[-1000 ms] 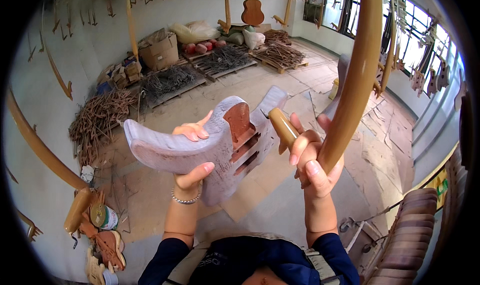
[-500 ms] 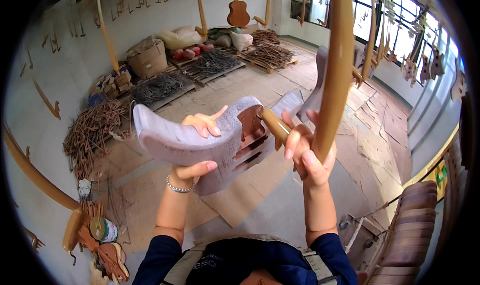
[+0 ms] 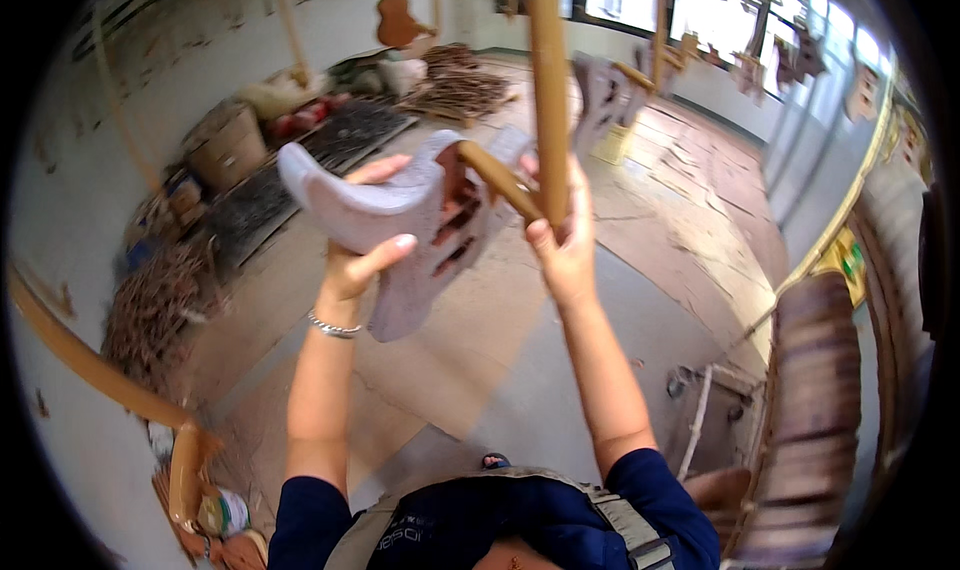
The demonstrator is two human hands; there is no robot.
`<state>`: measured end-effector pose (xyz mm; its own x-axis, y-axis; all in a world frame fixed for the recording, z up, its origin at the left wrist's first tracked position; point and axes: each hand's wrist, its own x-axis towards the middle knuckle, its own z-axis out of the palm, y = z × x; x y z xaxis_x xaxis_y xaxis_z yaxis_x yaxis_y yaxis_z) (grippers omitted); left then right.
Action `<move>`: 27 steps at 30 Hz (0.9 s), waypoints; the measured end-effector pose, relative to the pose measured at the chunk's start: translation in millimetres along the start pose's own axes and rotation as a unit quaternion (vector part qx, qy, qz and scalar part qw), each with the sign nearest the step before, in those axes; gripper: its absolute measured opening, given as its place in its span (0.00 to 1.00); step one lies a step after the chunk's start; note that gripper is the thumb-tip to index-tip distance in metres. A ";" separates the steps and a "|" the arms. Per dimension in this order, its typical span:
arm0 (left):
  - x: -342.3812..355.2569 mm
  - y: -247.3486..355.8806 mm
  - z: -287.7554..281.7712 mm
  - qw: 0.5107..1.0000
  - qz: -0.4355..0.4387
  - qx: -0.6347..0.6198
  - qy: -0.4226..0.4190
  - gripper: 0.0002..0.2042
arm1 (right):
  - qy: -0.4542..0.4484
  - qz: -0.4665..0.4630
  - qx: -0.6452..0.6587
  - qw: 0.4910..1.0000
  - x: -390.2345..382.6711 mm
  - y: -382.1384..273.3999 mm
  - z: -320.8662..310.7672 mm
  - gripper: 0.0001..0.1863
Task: The person uses a hand tool to carve and smooth the surface of a wooden piece shaped like a guitar body. They repeatedly scrape the wood, rotate the piece to work on different sides, and place it on a rack of similar items before picking it up again to continue the process.
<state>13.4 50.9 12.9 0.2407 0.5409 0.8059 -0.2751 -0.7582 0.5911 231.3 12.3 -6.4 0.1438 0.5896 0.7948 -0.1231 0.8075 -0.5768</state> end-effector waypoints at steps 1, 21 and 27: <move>-0.1 -5.2 4.4 0.999 -0.006 0.039 0.011 0.33 | 0.031 0.027 -0.016 0.999 -25.4 -0.2 -8.9 0.42; -34.4 195.0 525.4 0.849 0.259 -0.249 -0.387 0.13 | 0.500 0.103 -0.213 0.833 -373.7 -259.6 -260.1 0.15; 0.8 368.4 724.8 0.874 0.442 -0.063 -0.195 0.20 | 0.630 0.025 -0.284 0.722 -429.5 -365.5 -280.4 0.12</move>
<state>586.9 -491.8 206.9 0.1747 -0.4183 0.8913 -0.6084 -0.7576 -0.2364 489.8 -532.0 -189.8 0.9768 -0.1259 0.1731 0.2117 0.4501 -0.8675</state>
